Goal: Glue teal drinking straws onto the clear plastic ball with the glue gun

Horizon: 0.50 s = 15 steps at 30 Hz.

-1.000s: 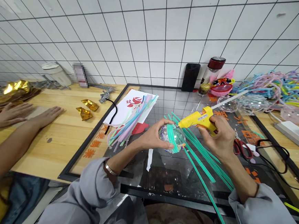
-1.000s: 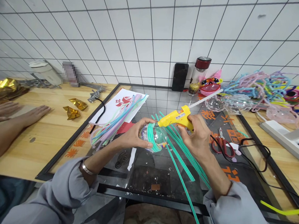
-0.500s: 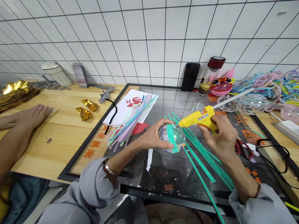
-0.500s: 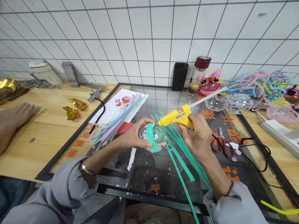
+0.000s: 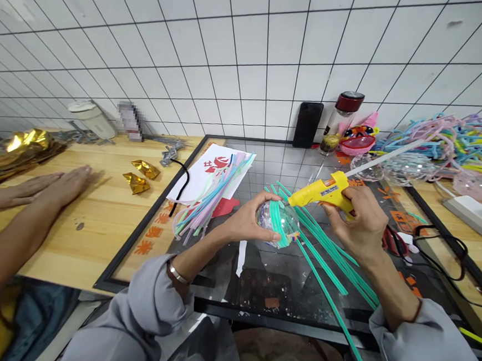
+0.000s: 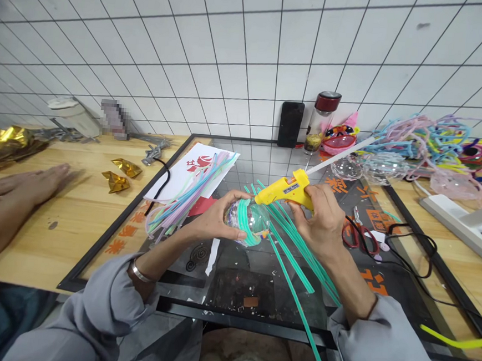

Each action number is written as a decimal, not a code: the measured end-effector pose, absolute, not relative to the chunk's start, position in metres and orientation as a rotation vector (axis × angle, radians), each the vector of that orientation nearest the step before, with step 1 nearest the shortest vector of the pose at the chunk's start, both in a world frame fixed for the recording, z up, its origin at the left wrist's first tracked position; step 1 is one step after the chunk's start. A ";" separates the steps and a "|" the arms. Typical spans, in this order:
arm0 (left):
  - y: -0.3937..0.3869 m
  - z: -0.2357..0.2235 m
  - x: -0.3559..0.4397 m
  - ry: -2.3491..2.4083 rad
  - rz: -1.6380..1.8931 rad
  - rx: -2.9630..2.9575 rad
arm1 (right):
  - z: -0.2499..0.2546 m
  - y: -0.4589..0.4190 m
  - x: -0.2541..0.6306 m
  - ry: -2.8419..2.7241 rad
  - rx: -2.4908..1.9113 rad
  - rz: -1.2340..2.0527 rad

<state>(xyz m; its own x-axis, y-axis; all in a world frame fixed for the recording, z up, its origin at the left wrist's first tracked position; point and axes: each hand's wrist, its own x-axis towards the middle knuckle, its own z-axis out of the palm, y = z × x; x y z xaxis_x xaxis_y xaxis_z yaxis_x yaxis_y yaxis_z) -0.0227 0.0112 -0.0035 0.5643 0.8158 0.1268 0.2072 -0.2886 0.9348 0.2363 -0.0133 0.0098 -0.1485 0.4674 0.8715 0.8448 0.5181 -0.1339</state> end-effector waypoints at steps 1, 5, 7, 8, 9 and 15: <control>0.011 -0.003 -0.023 0.847 0.763 1.791 | 0.009 -0.013 0.237 -1.779 -1.108 -0.471; 0.011 -0.002 -0.022 0.845 0.764 1.780 | 0.007 -0.010 0.239 -1.718 -1.181 -0.367; 0.011 -0.003 -0.022 0.835 0.766 1.788 | 0.006 -0.009 0.240 -1.671 -1.251 -0.298; 0.012 -0.003 -0.022 0.833 0.768 1.795 | 0.006 -0.009 0.241 -1.644 -1.298 -0.255; 0.012 -0.004 -0.022 0.833 0.771 1.802 | 0.005 -0.008 0.241 -1.614 -1.350 -0.207; 0.014 -0.008 -0.021 0.768 0.814 1.821 | -0.015 0.008 0.251 -1.408 -1.732 0.139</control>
